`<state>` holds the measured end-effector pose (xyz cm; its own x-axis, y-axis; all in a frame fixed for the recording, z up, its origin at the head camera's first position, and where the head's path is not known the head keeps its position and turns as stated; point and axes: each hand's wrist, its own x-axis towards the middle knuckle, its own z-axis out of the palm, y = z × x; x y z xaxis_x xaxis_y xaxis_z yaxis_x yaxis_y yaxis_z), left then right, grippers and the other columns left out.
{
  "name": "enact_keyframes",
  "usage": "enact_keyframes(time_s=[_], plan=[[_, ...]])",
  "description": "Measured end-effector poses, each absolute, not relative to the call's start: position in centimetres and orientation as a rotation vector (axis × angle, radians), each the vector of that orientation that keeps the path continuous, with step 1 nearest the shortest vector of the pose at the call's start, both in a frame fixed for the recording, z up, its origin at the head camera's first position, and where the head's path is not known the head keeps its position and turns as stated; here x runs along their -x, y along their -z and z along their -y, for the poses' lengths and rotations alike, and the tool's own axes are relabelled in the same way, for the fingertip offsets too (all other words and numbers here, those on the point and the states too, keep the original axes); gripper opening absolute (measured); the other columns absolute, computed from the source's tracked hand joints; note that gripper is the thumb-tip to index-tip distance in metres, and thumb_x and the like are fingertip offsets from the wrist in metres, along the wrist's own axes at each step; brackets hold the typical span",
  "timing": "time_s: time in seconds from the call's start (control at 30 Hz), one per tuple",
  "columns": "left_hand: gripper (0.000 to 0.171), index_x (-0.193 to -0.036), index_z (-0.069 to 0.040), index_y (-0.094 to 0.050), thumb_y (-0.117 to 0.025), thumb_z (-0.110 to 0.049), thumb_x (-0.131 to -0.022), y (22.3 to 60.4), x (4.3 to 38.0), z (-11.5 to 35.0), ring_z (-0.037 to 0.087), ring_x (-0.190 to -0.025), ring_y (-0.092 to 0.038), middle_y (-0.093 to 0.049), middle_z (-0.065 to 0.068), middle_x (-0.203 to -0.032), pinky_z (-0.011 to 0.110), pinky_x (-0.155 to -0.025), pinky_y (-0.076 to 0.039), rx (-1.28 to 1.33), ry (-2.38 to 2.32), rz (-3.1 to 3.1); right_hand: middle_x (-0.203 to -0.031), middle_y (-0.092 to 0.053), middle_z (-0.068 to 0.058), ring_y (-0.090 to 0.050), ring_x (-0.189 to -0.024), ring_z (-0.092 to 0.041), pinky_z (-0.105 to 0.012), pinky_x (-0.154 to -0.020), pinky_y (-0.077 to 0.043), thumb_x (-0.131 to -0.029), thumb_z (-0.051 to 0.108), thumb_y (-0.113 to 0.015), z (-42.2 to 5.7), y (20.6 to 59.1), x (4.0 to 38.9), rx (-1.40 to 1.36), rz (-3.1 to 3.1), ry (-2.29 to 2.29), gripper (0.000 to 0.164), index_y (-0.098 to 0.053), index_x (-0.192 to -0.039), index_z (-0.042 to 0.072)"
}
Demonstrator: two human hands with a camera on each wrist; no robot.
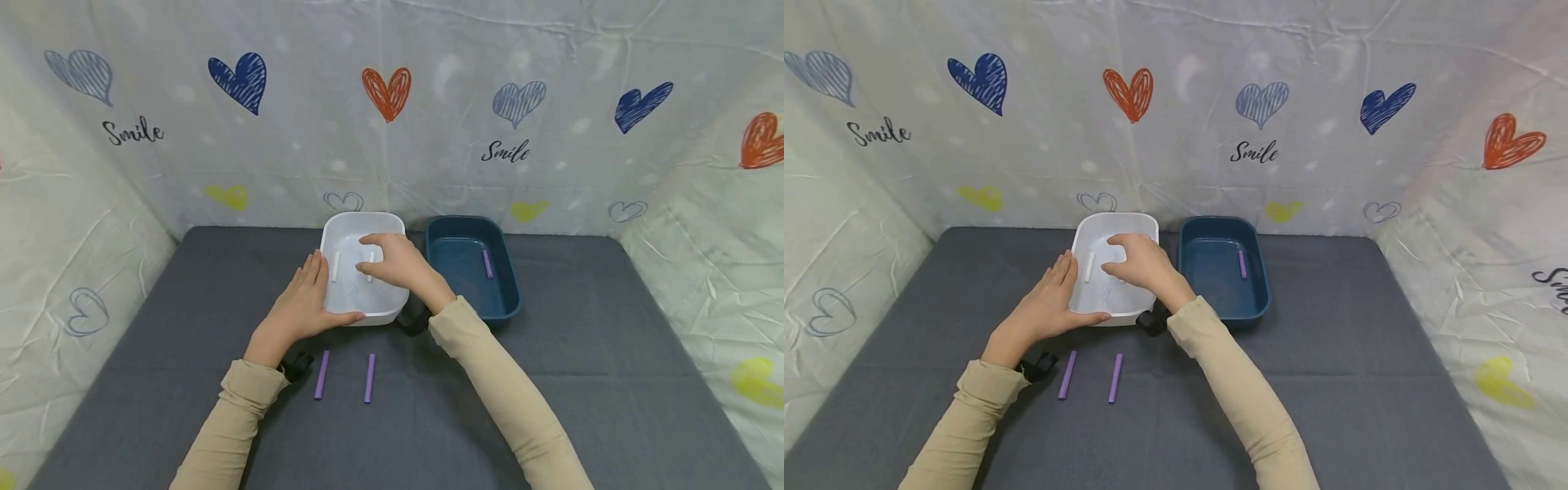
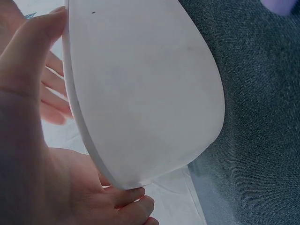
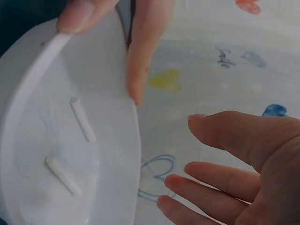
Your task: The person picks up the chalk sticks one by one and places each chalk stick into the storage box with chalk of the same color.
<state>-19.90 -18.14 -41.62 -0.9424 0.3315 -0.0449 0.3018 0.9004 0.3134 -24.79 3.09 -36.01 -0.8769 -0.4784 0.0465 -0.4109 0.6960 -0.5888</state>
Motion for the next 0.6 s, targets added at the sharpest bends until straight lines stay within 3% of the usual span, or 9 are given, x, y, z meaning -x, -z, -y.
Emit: enact_keyframes(time_s=[0.6], plan=[[0.136, -0.154, 0.011, -0.002, -0.058, -0.085, -0.074, 41.7, 19.9, 18.1, 0.039, -0.150, 0.002, 0.006, 0.027, -0.162, 0.055, -0.120, -0.009, -0.478, -0.499, -2.960, -0.134, -0.062, -0.003, -0.053, -0.127, -0.019, -0.041, -0.104, -0.045, -0.094, 0.031, -0.069, -7.8, 33.7, 19.1, 0.833, -2.713, 1.244, 0.046, -0.063, -0.134, 0.011]])
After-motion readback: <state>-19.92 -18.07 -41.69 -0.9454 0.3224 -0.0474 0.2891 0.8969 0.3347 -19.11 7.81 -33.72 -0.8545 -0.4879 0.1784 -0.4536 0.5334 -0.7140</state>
